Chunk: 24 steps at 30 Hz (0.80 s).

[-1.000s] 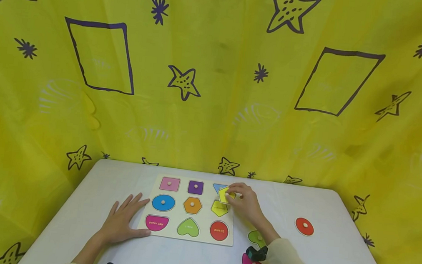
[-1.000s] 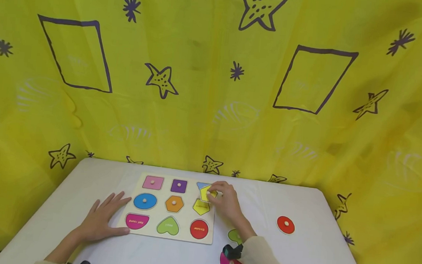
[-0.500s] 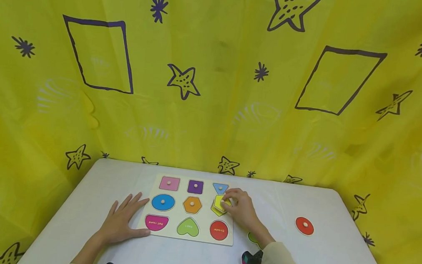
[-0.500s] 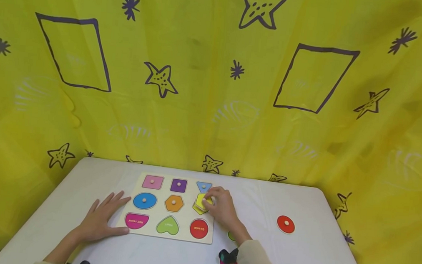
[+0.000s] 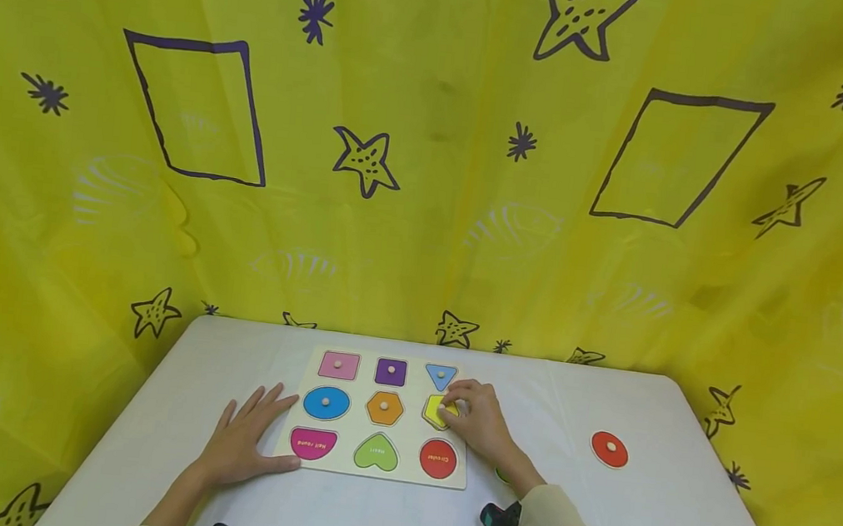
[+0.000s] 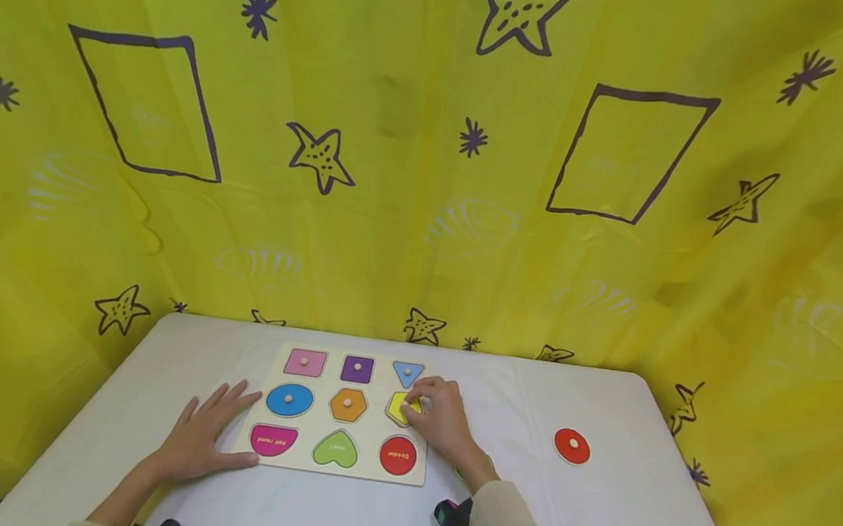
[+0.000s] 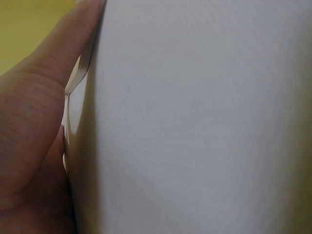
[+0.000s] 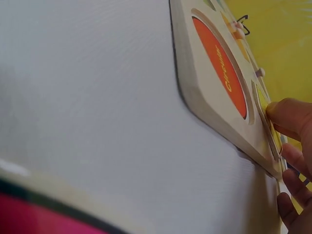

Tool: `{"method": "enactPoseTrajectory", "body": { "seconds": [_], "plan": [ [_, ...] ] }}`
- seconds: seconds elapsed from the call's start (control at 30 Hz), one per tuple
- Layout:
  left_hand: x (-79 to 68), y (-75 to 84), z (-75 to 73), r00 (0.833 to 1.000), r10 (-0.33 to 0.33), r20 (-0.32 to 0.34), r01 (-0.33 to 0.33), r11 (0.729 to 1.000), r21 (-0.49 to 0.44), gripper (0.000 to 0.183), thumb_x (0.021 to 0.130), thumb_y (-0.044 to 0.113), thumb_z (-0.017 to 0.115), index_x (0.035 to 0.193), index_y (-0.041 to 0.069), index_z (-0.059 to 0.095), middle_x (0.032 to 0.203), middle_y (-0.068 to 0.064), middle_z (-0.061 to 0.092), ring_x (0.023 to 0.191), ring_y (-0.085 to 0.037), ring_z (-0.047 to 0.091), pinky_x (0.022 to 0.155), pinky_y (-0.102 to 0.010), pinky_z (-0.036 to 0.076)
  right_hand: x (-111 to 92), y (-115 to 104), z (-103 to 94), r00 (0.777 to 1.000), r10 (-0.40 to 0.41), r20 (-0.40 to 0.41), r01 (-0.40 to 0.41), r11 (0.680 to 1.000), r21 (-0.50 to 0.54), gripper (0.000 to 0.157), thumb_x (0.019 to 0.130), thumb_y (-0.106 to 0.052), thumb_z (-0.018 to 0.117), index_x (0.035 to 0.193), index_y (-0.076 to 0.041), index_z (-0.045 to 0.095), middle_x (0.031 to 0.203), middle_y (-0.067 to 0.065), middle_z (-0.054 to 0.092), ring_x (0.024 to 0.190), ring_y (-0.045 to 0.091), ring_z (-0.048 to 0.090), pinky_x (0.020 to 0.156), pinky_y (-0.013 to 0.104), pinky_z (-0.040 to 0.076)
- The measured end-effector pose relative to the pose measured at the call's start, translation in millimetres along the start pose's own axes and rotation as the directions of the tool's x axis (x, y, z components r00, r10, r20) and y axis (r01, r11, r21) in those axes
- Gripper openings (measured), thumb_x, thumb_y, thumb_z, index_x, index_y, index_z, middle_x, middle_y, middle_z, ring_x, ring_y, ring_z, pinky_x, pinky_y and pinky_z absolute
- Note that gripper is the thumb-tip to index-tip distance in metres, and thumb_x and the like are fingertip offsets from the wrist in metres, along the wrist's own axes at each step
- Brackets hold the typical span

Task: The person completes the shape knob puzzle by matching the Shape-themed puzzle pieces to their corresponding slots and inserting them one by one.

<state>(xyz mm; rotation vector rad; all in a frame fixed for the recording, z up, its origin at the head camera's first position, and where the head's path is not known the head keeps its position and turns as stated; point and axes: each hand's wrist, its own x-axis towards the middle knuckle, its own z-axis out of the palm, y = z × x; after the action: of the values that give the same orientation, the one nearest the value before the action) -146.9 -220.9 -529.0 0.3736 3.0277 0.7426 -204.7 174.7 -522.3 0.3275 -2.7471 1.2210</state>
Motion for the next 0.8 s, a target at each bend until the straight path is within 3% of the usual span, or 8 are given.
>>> {"method": "enactPoseTrajectory", "body": {
  "seconds": [0.5,0.8],
  "plan": [
    [2.9,-14.3,15.1,0.999,0.024,-0.046,-0.025,0.999,-0.025,0.105,0.066,0.073,0.08,0.151,0.021,0.05,0.162,-0.018,0.037,0.151,-0.047,0.019,0.116,-0.076,0.002,-1.4,-1.5,3.1,1.0,0.01,0.009,-0.01,0.999,-0.042,0.007,0.083,-0.013,0.086,0.085,-0.015,0.08,0.117,0.007,0.069,0.115,0.03,0.052,0.097,0.049,0.048],
    [0.7,-2.9,3.3,1.0,0.015,-0.017,-0.015,0.999,-0.03,0.103,0.069,0.071,0.081,0.153,0.019,0.05,0.162,-0.02,0.037,0.151,-0.048,0.019,0.115,-0.076,0.002,-0.5,-2.7,4.2,0.999,0.039,0.005,-0.039,0.998,-0.057,0.006,0.084,-0.014,0.085,0.084,-0.015,0.079,0.118,0.006,0.069,0.116,0.029,0.051,0.097,0.049,0.048]
  ]
}}
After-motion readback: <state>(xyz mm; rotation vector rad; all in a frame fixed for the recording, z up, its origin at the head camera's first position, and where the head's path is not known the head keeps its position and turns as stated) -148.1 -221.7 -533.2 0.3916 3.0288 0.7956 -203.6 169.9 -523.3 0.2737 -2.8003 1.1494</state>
